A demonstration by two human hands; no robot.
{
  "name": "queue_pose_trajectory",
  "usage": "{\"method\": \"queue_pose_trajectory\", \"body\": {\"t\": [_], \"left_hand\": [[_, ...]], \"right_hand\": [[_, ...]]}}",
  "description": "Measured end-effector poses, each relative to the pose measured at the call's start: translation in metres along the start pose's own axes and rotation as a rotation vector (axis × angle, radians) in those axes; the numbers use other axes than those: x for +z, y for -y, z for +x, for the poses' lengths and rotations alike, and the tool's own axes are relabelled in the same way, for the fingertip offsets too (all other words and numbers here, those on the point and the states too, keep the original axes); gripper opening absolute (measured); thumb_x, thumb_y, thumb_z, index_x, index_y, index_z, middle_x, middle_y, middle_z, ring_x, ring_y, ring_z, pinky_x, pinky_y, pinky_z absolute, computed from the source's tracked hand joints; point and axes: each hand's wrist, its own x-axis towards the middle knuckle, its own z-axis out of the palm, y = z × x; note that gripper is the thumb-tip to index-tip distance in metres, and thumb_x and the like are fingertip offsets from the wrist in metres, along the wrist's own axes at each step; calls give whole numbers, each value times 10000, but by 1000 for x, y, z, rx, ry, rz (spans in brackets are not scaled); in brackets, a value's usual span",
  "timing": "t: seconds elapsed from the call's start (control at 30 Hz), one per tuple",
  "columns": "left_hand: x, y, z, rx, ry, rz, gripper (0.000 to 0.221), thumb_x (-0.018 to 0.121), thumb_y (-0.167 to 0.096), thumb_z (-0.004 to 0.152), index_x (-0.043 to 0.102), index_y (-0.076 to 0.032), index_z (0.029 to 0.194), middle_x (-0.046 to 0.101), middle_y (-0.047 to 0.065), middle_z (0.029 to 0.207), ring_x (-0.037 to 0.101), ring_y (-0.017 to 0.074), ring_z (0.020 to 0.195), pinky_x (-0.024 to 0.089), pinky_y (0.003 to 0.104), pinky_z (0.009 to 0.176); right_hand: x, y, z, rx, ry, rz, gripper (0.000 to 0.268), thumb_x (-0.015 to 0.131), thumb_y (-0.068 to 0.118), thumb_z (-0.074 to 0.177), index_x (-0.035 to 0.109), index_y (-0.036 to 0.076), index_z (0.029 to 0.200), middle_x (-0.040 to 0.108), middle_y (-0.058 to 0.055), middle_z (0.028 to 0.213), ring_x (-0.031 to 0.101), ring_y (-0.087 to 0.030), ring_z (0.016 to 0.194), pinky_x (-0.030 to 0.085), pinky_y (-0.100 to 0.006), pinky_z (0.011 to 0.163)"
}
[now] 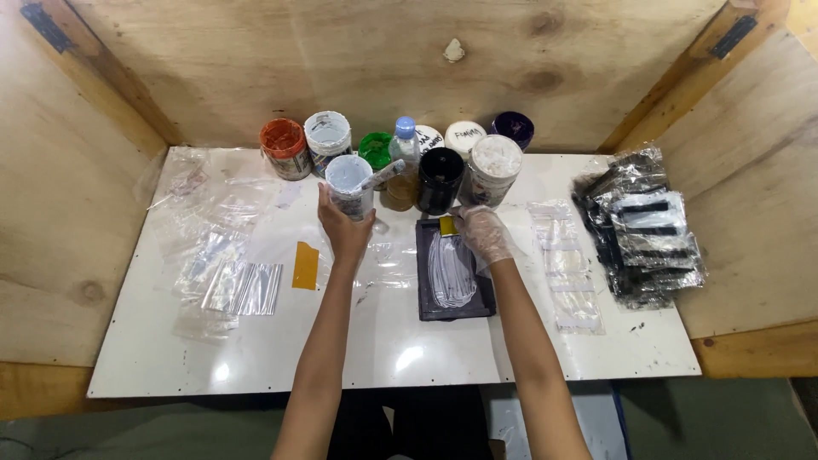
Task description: Stirring white ink and applying it to a small screen printing frame, then adjusting tape on the frame.
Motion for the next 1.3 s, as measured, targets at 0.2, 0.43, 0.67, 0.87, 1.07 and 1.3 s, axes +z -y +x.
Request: {"method": "queue_pose_trajectory", "body": {"t": [0.2,0.43,0.67,0.87,1.07,1.3], "left_hand": [[13,-22,21,528,-166,-44,758,860,-410,814,532,-104,1425,509,126,1429,436,326,1374,263,494,1210],[34,-19,66,620,4,259,314,666,-290,944,654,-117,1207,645,58,1133,545,266,1214,256,533,1149],[-24,-69,127,287,-17,-176,314,636,-234,1036,677,16,1221,721,223,1049,730,369,963,576,444,855],[-5,-14,181,190,-82,-161,383,743,-235,981,664,-28,1293,746,229,1051,738,403,960,576,488,824],[-4,-16,178,126,-49,-182,369,731,-268,990,670,-49,1281,758,202,1041,746,373,963,602,436,798],[-16,-27,163,187,-32,-220,401,654,-258,1055,587,-22,1373,737,239,1138,737,400,1014,582,476,858]], "right_hand": [[12,-9,2,-19,-12,70,210,609,354,964,719,197,1049,736,-128,855,734,-343,918,611,-488,839],[6,-2,-2,-14,5,-17,231,605,374,970,715,213,1095,738,-122,863,741,-327,933,605,-469,871],[17,-5,2,3,-18,-33,234,622,377,965,732,218,1097,756,-110,874,748,-306,934,601,-449,889],[25,-18,0,20,5,116,193,646,354,953,737,301,1116,760,-72,958,726,-297,997,589,-466,916],[8,-8,-16,47,-36,208,175,685,310,926,759,293,1085,752,-48,987,717,-296,1009,595,-461,914],[12,-1,-39,62,-170,404,195,727,235,907,763,263,1096,714,-59,1044,685,-314,1062,599,-461,891]]}}
